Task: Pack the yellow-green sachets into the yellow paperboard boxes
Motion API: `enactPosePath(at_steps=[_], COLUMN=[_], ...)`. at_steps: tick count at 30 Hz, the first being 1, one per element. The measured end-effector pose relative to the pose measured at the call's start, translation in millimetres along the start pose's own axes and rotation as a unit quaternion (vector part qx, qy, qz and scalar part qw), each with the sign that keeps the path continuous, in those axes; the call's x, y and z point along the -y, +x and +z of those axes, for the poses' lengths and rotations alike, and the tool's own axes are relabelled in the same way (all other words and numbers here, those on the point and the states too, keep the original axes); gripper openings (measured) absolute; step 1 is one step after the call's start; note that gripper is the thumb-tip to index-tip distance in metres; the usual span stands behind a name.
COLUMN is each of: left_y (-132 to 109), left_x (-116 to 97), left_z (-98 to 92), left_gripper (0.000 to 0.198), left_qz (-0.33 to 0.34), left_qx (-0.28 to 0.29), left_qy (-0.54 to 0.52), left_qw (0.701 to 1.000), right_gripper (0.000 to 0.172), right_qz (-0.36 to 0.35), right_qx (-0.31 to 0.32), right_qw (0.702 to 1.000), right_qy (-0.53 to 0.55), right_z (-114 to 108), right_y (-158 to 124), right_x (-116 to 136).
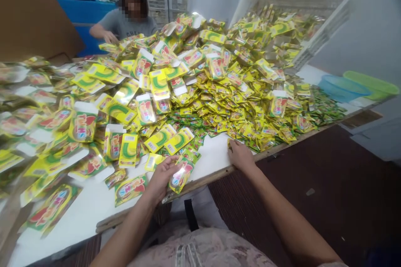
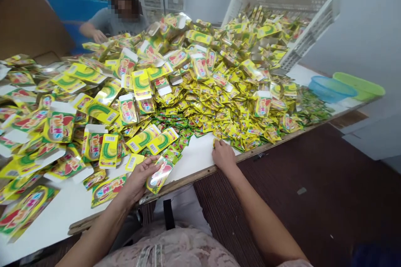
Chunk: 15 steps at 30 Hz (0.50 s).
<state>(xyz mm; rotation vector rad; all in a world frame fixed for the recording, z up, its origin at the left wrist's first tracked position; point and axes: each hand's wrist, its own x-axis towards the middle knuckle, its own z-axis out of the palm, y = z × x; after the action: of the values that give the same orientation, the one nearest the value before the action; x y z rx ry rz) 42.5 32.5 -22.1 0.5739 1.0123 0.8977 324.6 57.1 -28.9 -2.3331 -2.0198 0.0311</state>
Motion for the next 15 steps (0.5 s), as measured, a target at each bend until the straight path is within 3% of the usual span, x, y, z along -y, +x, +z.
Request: enactPosePath(at_steps=[3,5,8,10,12,15], left_y=[2,2,1,-1,-2,-6], left_x=[2,4,4,4,2,-1], left_z=[-1.9,-6.1,-14.8,-19.8,-23.2,-26.0], left_gripper=[0.051,0.052,0.052,0.053,0.053,0.052], left_qz=[0.03,0.041,0.045,0.045,0.046,0.056], left_qx=[-0.024,-0.035,-0.041,-0.046,-0.047,-0.039], left_qy=[0.04,0.071,0.098,0.108,0.11,0.119], left_qw=[0.998,0.996,0.993,0.992,0.992,0.991], right_gripper=[0.032,0.032,0.029,0.029,0.027,0.023], right_qz=[-0.074,-0.086,-0.056,-0.059,-0.101,-0.167], right_qx=[-0.006,-0.043,-0.062,-0.032,0.01,0.061], right_qw=[0.997,0.986,0.924,0.864,0.824,0.827], right_qy=[0.031,0.138,0.372,0.5,0.557,0.533], right_z=[8,10,5,-1,-7,-15], right_y=[-3,-6,-9,-11,-13,-15], right_x=[15,31,57,75,91,107])
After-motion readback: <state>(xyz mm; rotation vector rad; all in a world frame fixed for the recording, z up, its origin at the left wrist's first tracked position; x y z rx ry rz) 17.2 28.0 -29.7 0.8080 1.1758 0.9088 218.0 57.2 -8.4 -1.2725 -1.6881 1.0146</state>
